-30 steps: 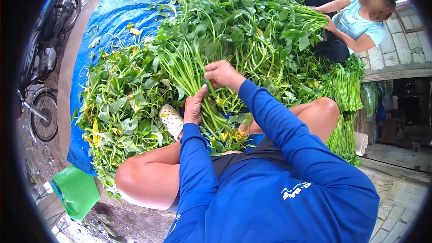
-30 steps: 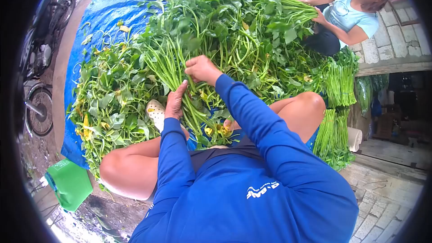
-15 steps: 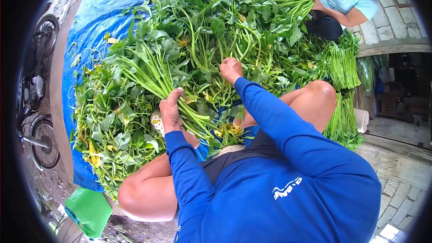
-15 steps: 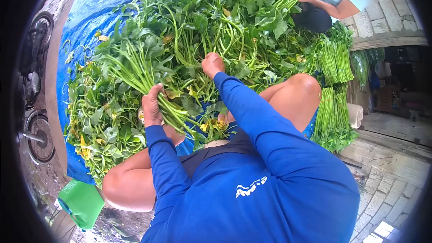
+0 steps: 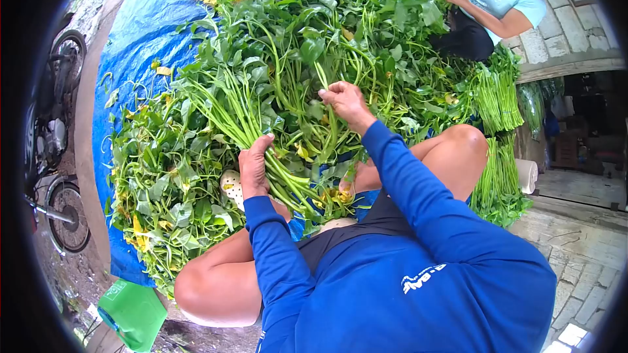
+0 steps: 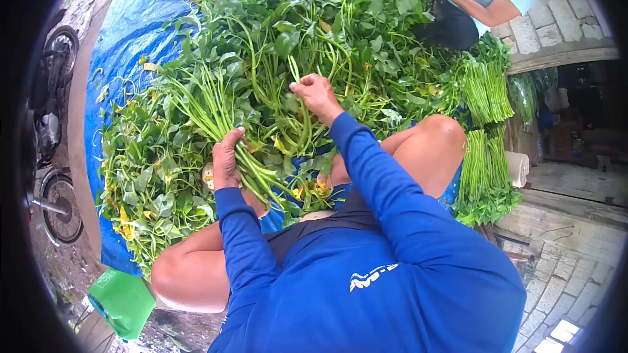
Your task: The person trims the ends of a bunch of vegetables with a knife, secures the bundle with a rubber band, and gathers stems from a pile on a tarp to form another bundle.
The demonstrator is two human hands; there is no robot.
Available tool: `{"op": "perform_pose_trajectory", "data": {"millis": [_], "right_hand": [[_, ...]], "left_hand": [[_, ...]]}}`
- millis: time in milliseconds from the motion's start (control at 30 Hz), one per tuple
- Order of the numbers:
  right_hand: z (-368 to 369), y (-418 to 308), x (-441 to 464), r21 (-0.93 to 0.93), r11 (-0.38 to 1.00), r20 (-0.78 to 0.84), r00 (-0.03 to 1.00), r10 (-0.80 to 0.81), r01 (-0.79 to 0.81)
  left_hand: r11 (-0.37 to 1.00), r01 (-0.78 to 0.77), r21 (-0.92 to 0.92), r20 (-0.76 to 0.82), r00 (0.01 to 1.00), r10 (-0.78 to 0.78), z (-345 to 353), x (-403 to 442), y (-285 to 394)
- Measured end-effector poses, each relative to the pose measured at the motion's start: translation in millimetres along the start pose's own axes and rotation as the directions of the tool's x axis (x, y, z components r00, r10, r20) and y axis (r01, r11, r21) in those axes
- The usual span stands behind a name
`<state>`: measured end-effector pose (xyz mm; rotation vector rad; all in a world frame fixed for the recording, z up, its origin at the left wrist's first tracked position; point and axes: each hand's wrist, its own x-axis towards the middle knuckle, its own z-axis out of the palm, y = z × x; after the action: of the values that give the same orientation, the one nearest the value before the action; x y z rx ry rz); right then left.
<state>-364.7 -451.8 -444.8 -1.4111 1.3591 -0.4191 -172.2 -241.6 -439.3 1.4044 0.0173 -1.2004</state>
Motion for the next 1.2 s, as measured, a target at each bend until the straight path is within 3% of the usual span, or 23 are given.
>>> {"op": "perform_pose_trajectory", "data": {"millis": [33,100,167,200,400,500,533,567,633,867,1100,1200], "right_hand": [[-8.8,-2.4,-9.0,0.169,0.983,0.043,0.996,-0.084,0.075],[-29.3,-24.2,-36.7,0.296,0.952,0.069,0.992,-0.107,0.082],[-52.3,-73.2,-80.7,0.364,0.929,0.131,0.991,0.012,-0.060],[-66.9,-79.1,-88.4,0.321,0.947,0.206,0.976,-0.077,0.007],[-90.3,-112.2,-109.0,0.264,0.938,0.158,0.949,-0.273,0.226],[-80.9,-110.0,-100.5,0.154,0.933,0.094,0.935,-0.342,0.326],[-76.4,-106.7,-94.0,0.045,0.920,0.042,0.920,-0.391,0.389],[-72.6,-92.9,-80.8,0.147,0.930,0.046,0.937,-0.347,0.337],[-63.2,-94.1,-76.2,0.036,0.896,-0.050,0.896,-0.441,0.442],[-42.7,-90.7,-61.2,-0.378,0.809,-0.194,0.816,-0.545,0.451],[2.0,-97.8,-55.5,-0.767,0.489,-0.140,0.637,-0.758,0.415],[35.9,-87.2,-59.3,-0.660,0.534,0.036,0.732,-0.681,0.529]], "left_hand": [[1.000,0.016,-0.002,-0.001,1.000,-0.016,0.9,-1.3,1.4],[1.000,0.008,-0.010,0.008,1.000,-0.008,4.4,-4.1,4.8],[1.000,0.003,0.002,0.021,1.000,-0.003,4.3,-8.3,7.6],[1.000,0.002,-0.008,0.019,1.000,-0.001,4.8,-10.1,8.3],[1.000,-0.009,-0.007,0.074,0.997,0.010,4.9,-14.9,0.8],[0.996,-0.084,-0.035,0.096,0.992,0.087,5.0,-9.9,-5.1],[0.998,-0.033,-0.053,0.098,0.994,0.038,5.0,-14.1,-5.3],[0.997,0.010,-0.075,0.105,0.994,-0.002,7.6,-15.7,-2.9],[0.996,-0.071,-0.052,0.080,0.994,0.075,11.7,-18.3,-3.2],[0.995,-0.023,-0.099,0.133,0.990,0.036,6.2,-8.6,-9.9],[0.992,-0.003,-0.129,0.128,0.992,0.020,1.6,2.2,-18.3],[0.987,-0.014,-0.163,0.136,0.990,0.036,-1.7,9.4,-28.8]]}}
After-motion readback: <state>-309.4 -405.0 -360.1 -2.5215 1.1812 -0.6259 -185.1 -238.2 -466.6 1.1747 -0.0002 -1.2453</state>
